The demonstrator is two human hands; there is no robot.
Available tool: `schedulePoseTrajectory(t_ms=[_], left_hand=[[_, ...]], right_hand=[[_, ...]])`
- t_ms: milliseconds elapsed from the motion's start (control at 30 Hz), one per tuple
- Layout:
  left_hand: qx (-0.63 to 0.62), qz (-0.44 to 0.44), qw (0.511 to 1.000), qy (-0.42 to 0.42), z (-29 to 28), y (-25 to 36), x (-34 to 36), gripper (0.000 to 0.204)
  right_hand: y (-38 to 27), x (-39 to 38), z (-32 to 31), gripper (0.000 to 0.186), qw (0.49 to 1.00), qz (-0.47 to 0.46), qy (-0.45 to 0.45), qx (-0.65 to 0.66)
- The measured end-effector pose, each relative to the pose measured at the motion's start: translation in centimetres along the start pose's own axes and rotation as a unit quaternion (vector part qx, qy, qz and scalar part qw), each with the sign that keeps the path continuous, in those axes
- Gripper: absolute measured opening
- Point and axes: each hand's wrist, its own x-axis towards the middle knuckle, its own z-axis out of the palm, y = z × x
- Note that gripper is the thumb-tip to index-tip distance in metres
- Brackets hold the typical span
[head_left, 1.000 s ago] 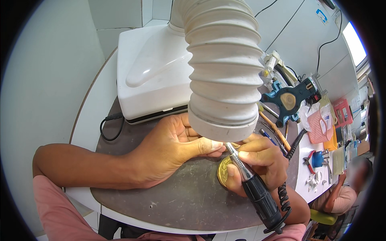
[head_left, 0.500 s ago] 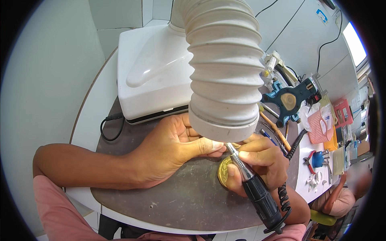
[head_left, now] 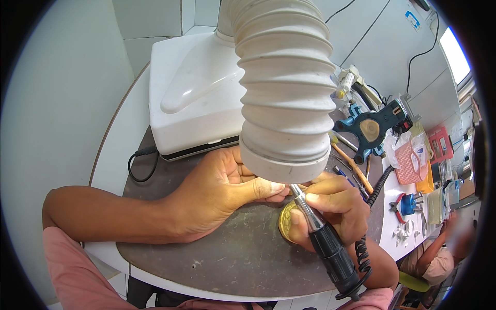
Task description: The person refines a dental cast by using a rotary tool to grind down surfaces of a yellow plaster model, frequently fitting two parts of the cast together and using a piece of articulating paper between the teeth.
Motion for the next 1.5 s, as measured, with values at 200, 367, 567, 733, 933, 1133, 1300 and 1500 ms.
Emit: schedulePoseTrajectory(t_ms=[200, 367, 567, 733, 933, 1133, 1300, 1500], left_hand=[[-0.006, -0.002, 1.000, 0.000, 0.04, 0.05, -0.02, 0.028], [-0.015, -0.009, 1.000, 0.005, 0.07, 0.13, -0.05, 0.028], [-0.014, -0.003, 1.000, 0.001, 0.02, 0.01, 0.01, 0.028], [-0.015, -0.002, 1.000, 0.005, 0.12, 0.11, -0.01, 0.029], [-0.011, 0.001, 1.000, 0.001, -0.03, 0.13, -0.18, 0.029], [-0.014, -0.005, 1.000, 0.003, 0.01, 0.13, -0.16, 0.030], [-0.011, -0.009, 1.000, 0.001, -0.01, 0.23, -0.14, 0.030], [-0.017, -0.004, 1.000, -0.006, -0.17, 0.03, -0.14, 0.031]], right_hand=[[0.00, 0.24, 0.02, 0.046, 1.000, -0.013, 0.000, -0.011], [-0.28, 0.30, 0.00, 0.046, 1.000, 0.001, -0.002, -0.001], [-0.24, -0.01, -0.15, 0.048, 1.000, 0.019, -0.006, 0.001], [0.06, -0.02, -0.11, 0.050, 1.000, 0.028, -0.007, 0.013], [-0.37, -0.28, -0.31, 0.049, 0.998, 0.060, -0.012, 0.011], [-0.05, -0.30, -0.19, 0.047, 0.999, 0.034, -0.006, 0.017], [-0.04, -0.03, -0.07, 0.048, 1.000, 0.007, -0.003, -0.019], [-0.26, -0.38, -0.06, 0.046, 0.999, 0.043, 0.013, 0.001]])
